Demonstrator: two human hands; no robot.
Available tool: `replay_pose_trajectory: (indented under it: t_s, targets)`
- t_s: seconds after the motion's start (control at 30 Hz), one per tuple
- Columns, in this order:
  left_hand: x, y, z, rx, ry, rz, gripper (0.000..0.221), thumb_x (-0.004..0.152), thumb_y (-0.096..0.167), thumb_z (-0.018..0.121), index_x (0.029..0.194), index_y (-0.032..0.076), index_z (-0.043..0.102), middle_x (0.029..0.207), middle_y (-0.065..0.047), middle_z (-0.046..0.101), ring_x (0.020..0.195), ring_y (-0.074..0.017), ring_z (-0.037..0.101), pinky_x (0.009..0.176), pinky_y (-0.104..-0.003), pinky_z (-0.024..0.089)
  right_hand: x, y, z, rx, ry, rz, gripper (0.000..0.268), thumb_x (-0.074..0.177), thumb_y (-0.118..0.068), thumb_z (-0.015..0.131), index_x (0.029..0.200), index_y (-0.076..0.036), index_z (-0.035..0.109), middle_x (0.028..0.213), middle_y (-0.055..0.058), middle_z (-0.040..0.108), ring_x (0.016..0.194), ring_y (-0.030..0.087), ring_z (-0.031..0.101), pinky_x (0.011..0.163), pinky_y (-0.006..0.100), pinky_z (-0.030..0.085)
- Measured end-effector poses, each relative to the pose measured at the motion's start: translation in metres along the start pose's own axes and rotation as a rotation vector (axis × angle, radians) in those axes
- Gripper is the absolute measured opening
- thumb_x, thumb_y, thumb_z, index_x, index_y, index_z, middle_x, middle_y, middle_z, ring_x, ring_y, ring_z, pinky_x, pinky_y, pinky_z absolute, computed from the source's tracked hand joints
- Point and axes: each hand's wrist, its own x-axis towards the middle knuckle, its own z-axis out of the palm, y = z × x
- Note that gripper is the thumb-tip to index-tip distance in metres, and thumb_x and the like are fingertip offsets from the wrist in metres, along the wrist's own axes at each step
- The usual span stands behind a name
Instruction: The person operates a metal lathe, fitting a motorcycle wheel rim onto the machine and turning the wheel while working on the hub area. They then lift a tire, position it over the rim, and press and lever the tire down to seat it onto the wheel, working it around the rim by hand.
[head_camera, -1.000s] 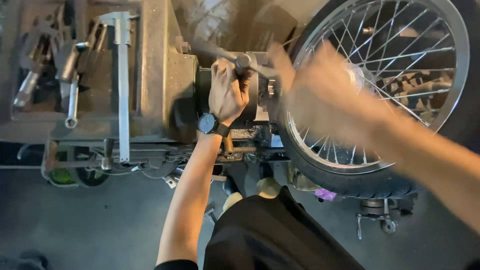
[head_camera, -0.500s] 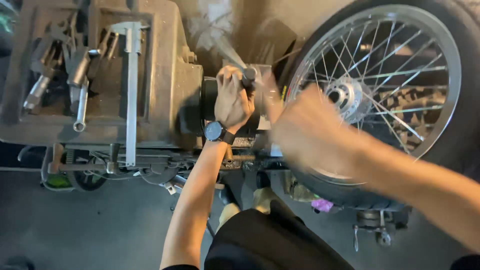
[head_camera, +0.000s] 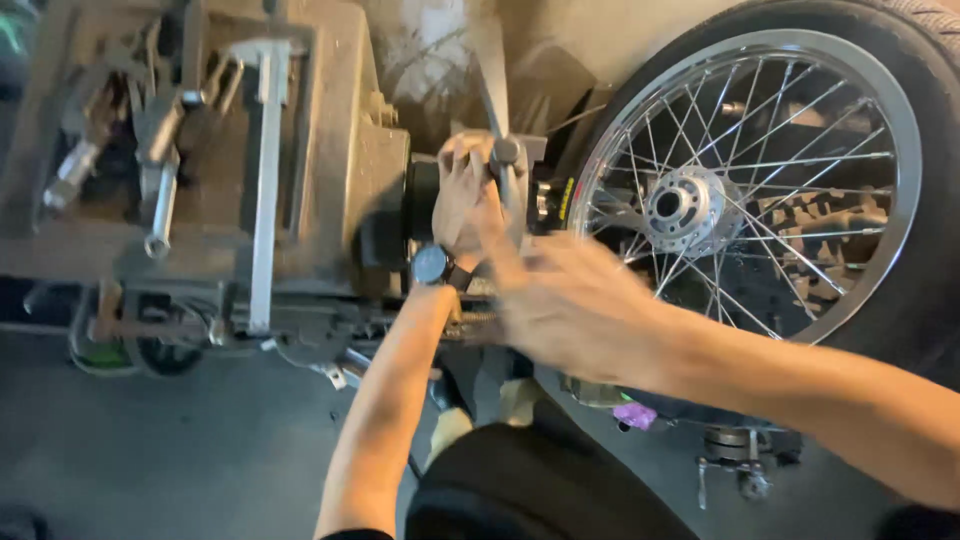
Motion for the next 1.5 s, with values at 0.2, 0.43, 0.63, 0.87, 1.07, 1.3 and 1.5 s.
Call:
replay_pose_trajectory:
  t_s: [0.2,0.43,0.63,0.87,1.07,1.3,1.5]
  targets:
    - [0.010,0.013,-0.022,-0.016,0.005,0.038,0.027,0.087,0.016,0.067,0.109,0.000,0.065,0.113,-0.019,0.059,0.121,-0.0431,0.051,0.105,-0.054,0.038,0.100,0.115,-0.019,-0.355,0.108,0.105,0.045,0.094,-0.020,0.065,0.127,0.003,0.044,0.090,0.020,0.069,0.076,0.032,0.067,0.076,0.044,0.056]
    - [0.014,0.008,-0.019,-0.081,-0.043,0.026,0.019,0.093,0.012,0.069,0.112,0.009,0.069,0.106,-0.019,0.062,0.116,-0.0402,0.053,0.106,-0.055,0.037,0.005,0.098,-0.043,-0.484,0.090,0.379,0.050,0.098,-0.031,0.070,0.141,-0.012,0.052,0.101,0.017,0.070,0.090,0.030,0.067,0.083,0.043,0.056]
    - [0.012,0.014,-0.031,-0.160,0.006,0.068,0.040,0.085,0.014,0.068,0.122,0.001,0.059,0.109,-0.016,0.064,0.119,-0.0405,0.052,0.108,-0.052,0.038,0.061,0.113,-0.050,-0.296,0.416,-0.066,0.032,0.114,-0.023,0.059,0.142,-0.007,0.062,0.148,0.017,0.064,0.137,0.036,0.055,0.118,0.045,0.046]
    - [0.011,0.010,-0.025,-0.198,-0.086,0.002,0.022,0.099,0.018,0.066,0.119,0.010,0.064,0.108,-0.011,0.064,0.117,-0.0359,0.054,0.106,-0.052,0.037,0.038,0.117,-0.035,-0.476,0.025,0.100,0.032,0.100,-0.033,0.062,0.128,-0.017,0.069,0.124,0.008,0.070,0.130,0.033,0.051,0.110,0.052,0.038]
    - [0.011,-0.003,-0.014,-0.075,0.008,0.099,0.031,0.093,0.021,0.063,0.121,0.007,0.060,0.116,-0.018,0.061,0.120,-0.0399,0.051,0.106,-0.053,0.037,0.013,0.006,-0.007,-0.354,-0.130,-0.051,0.067,0.097,-0.039,0.059,0.154,-0.005,0.050,0.113,0.016,0.069,0.102,0.031,0.063,0.086,0.043,0.053]
    - [0.007,0.009,-0.015,-0.099,0.036,0.021,0.039,0.092,0.022,0.068,0.122,-0.001,0.062,0.117,-0.021,0.058,0.120,-0.0433,0.051,0.104,-0.055,0.038,0.147,0.115,-0.026,-0.120,0.207,0.103,0.037,0.107,-0.037,0.058,0.122,-0.007,0.073,0.092,0.018,0.072,0.068,0.033,0.067,0.055,0.044,0.052]
    - [0.007,0.007,-0.016,-0.117,-0.030,0.035,0.028,0.093,0.022,0.070,0.111,0.002,0.063,0.121,-0.019,0.059,0.125,-0.0436,0.050,0.110,-0.057,0.038,0.010,0.005,-0.028,-0.199,0.032,0.139,0.052,0.095,-0.016,0.054,0.141,0.008,0.047,0.090,0.027,0.068,0.074,0.037,0.068,0.068,0.048,0.058]
